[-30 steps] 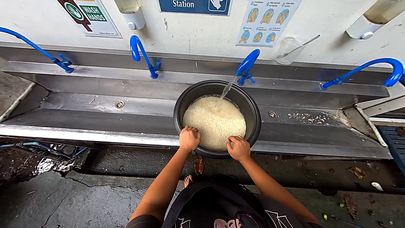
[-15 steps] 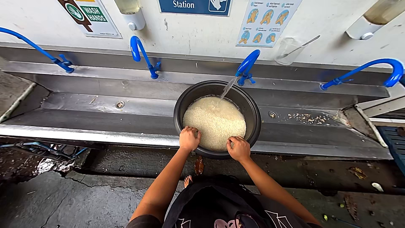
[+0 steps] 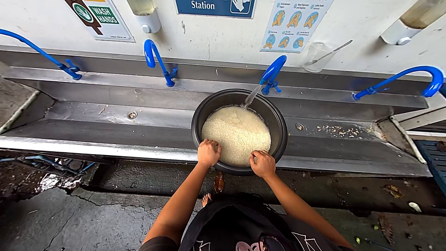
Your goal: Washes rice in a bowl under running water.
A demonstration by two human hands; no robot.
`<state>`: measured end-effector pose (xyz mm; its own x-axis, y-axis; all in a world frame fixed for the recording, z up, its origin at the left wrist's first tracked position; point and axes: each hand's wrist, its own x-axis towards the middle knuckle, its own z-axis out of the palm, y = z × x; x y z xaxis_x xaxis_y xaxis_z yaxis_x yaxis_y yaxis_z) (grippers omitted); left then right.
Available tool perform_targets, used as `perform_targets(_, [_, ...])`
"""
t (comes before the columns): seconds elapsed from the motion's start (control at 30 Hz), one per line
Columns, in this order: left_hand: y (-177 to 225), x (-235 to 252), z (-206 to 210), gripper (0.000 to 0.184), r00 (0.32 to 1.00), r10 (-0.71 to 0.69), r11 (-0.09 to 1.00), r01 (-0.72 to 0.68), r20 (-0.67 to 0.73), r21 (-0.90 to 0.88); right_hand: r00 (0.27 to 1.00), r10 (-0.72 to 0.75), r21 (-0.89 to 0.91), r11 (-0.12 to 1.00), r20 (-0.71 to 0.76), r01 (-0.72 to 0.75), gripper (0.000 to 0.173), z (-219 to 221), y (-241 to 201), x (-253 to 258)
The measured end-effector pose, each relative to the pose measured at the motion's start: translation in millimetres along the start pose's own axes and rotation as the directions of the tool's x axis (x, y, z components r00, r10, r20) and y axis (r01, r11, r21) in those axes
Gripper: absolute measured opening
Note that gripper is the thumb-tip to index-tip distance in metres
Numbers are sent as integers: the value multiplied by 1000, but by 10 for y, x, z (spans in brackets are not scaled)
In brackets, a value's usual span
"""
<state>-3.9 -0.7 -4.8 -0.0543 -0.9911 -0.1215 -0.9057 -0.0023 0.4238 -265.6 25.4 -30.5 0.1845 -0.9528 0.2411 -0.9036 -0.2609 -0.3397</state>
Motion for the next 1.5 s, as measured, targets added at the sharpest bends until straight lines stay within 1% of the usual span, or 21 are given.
perform_targets(0.7, [-4, -9, 13, 43, 1000, 8, 1000, -8, -18, 1, 999, -18, -2, 1000, -28, 18, 34, 17, 7, -3])
perform_targets(1.5, [-14, -2, 14, 43, 1000, 14, 1000, -14, -7, 0, 1000, -11, 2, 1000, 7, 11, 35, 2, 7, 0])
